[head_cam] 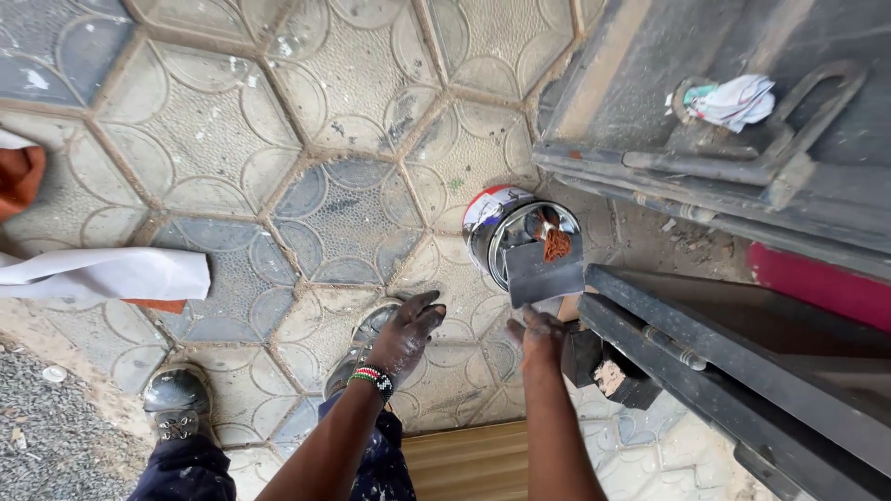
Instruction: The person is refurbishing furniture by painting the legs of a cabinet, inspecting the structure, and using an orbital sander on wooden surfaces.
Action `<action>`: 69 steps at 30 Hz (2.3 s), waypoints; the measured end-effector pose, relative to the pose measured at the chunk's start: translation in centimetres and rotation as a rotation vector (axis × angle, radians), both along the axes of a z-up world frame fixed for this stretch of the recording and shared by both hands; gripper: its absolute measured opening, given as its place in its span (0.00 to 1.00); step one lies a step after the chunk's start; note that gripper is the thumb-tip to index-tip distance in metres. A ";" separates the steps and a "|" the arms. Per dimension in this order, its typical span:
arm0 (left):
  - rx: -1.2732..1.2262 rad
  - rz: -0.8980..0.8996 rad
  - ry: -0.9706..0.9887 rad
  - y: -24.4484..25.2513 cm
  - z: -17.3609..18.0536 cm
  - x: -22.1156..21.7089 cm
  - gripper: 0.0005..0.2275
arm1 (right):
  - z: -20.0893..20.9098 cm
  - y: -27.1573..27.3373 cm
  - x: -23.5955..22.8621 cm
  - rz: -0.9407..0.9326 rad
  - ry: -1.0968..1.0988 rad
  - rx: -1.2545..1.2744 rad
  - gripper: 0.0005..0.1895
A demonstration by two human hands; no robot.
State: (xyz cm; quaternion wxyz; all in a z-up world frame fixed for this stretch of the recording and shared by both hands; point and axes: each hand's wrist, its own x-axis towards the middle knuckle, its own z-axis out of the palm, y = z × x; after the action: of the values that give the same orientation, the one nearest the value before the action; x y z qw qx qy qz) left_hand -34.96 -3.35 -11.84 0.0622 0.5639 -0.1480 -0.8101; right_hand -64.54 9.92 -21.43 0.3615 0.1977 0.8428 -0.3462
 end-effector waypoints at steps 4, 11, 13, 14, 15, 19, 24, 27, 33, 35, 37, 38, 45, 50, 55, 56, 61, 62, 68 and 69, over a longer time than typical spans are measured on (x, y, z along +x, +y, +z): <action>-0.023 0.045 0.037 0.0 1.7 2.5 0.31 | 3.1 -0.1 7.6 0.175 0.288 -0.140 0.30; -0.146 -0.049 -0.022 -1.5 7.1 11.0 0.27 | 17.1 -8.0 25.8 0.598 0.096 -0.030 0.24; -0.154 -0.031 -0.024 -2.1 8.8 14.3 0.27 | 18.9 -9.7 29.5 0.627 0.084 -0.082 0.25; -0.089 0.065 0.005 -2.1 9.7 16.2 0.28 | 19.8 -10.5 31.2 0.693 0.052 -0.083 0.29; -0.022 0.160 0.035 -2.2 10.5 18.2 0.30 | 20.6 -11.3 33.0 0.759 0.018 -0.083 0.34; 0.142 0.327 -0.041 -1.7 10.5 24.5 0.23 | 18.7 -12.2 37.7 0.719 0.058 -0.033 0.39; 0.046 0.426 -0.047 2.4 4.7 31.1 0.25 | 15.2 -12.3 42.2 0.978 0.142 0.027 0.32; 0.090 0.494 -0.087 1.2 7.0 35.0 0.25 | 13.7 -11.3 44.8 0.870 0.044 -0.337 0.33; 0.022 0.590 -0.059 1.3 7.4 42.0 0.24 | 21.9 -16.8 53.4 0.892 -0.163 -0.152 0.19; 0.006 0.597 -0.128 -0.5 10.3 45.6 0.22 | 20.0 -16.7 54.1 1.006 -0.218 -0.169 0.16; 0.008 0.598 -0.189 -1.0 11.0 47.9 0.19 | 18.9 -16.9 54.9 1.115 -0.269 -0.171 0.16; 0.007 0.711 -0.230 -0.8 10.0 48.8 0.15 | 18.5 -17.1 55.9 1.177 -0.333 -0.195 0.16; 0.085 1.046 -0.346 -3.3 7.0 55.5 0.13 | 25.4 -26.5 69.3 1.734 -0.392 0.185 0.30; 0.236 1.041 -0.375 -6.6 0.1 61.8 0.21 | 3.8 -28.2 75.0 1.877 -0.356 -0.113 0.28; 0.229 1.025 -0.350 -4.5 -2.6 72.5 0.22 | -6.0 -34.4 90.7 1.271 -0.881 -0.320 0.28; 0.142 0.872 -0.384 -4.1 -2.1 75.3 0.27 | -10.9 -34.2 90.3 1.378 -0.823 -0.206 0.39; -0.264 0.598 -0.541 -3.6 0.7 83.6 0.41 | -6.6 -32.9 93.0 1.397 -0.639 -0.220 0.23; -0.359 0.470 -0.575 -5.6 2.8 84.8 0.50 | -3.0 -33.4 93.3 1.418 -0.666 -0.213 0.24; -0.663 0.194 -0.411 -10.7 -1.1 80.6 0.41 | 10.4 -43.0 94.9 1.338 -0.911 -0.152 0.20; -0.665 0.205 -0.386 -10.1 -4.5 77.9 0.26 | 10.0 -44.9 94.9 1.327 -0.802 -0.177 0.13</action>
State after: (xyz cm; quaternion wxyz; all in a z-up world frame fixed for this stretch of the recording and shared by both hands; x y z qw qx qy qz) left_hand 42.91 -13.49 -16.33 0.2928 0.6668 -0.3541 -0.5867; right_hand 30.38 -35.00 -11.47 0.7846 -0.2670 0.5590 -0.0255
